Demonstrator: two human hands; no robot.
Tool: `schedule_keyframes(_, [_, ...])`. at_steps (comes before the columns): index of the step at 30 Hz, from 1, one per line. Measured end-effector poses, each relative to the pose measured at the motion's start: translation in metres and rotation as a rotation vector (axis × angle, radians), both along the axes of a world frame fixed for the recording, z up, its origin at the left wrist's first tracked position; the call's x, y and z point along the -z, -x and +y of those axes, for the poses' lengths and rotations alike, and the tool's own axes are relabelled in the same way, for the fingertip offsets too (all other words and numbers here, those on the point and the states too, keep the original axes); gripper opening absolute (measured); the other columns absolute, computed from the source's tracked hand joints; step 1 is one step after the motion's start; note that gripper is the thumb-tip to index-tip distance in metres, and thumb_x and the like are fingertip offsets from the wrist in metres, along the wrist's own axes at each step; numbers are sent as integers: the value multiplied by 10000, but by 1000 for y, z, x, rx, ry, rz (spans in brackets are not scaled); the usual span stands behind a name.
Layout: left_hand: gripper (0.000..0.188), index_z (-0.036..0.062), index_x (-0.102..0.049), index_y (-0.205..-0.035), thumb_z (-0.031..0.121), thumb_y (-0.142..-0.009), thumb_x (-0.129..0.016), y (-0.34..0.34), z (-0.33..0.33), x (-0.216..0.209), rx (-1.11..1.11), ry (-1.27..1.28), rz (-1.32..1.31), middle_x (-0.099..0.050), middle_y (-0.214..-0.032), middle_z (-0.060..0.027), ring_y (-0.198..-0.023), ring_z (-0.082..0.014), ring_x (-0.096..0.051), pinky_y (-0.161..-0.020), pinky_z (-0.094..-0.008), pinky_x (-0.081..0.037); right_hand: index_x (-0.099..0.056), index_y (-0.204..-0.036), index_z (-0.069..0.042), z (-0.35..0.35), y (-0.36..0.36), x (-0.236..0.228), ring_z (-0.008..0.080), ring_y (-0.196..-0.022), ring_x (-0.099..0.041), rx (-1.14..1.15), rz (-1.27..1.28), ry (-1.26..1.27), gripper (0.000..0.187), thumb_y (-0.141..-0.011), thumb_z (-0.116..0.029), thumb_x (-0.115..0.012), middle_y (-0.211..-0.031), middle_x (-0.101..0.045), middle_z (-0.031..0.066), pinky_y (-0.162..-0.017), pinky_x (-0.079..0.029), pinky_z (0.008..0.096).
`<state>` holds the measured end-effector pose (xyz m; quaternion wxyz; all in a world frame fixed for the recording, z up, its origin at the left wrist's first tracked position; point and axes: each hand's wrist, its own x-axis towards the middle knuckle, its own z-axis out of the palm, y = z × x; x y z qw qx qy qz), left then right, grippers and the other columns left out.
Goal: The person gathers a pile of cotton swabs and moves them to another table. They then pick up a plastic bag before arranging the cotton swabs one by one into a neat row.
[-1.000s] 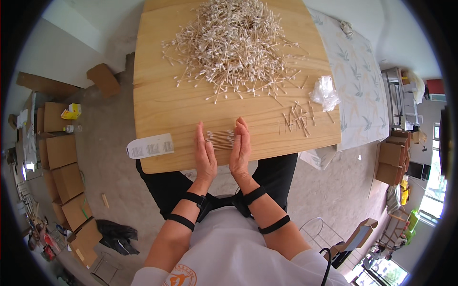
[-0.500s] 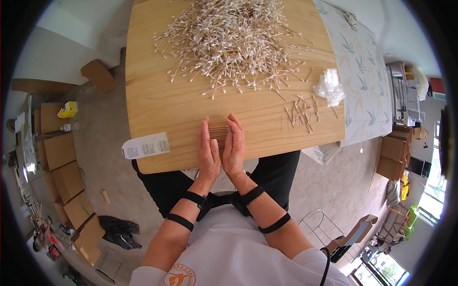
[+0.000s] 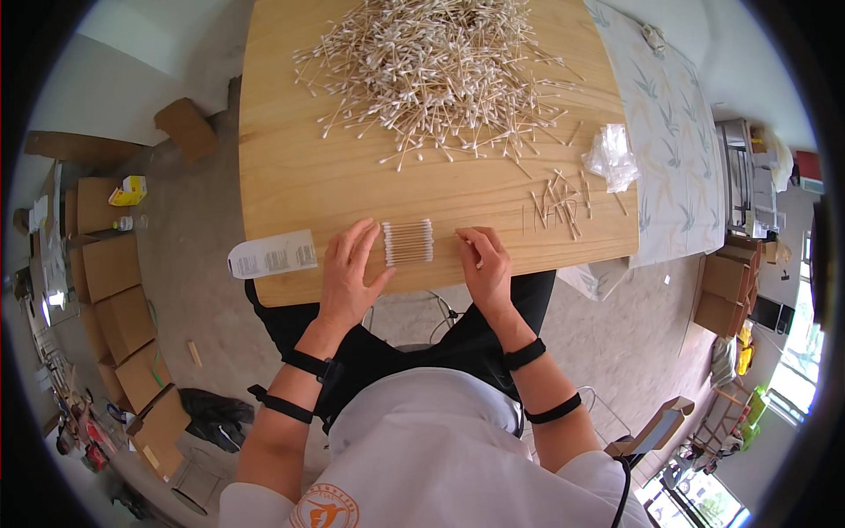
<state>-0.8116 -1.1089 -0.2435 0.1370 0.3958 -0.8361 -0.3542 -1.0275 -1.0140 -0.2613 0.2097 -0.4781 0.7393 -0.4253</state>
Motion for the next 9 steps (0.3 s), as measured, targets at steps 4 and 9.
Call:
schedule_keyframes(4, [808, 35, -283, -1466, 171, -795, -713, 6, 21, 7, 3, 193, -74, -253, -1532, -152, -1403, -374, -240, -1153, -509, -194, -633, -1050, -15, 10, -20, -3, 297, -760, -622, 25, 4, -13, 190, -867, 11, -587, -988, -610, 138, -649, -505, 340])
schedule_keyframes(9, [916, 46, -142, -1505, 226, -807, -707, 4, 41, 22, 9, 213, -159, -114, -1586, -149, -1451, -383, -108, -1167, -567, -72, -627, -1061, -21, 14, -30, 9, 321, -803, -630, 26, 0, -37, 201, -860, -13, -613, -996, -603, 155, -678, -513, 355])
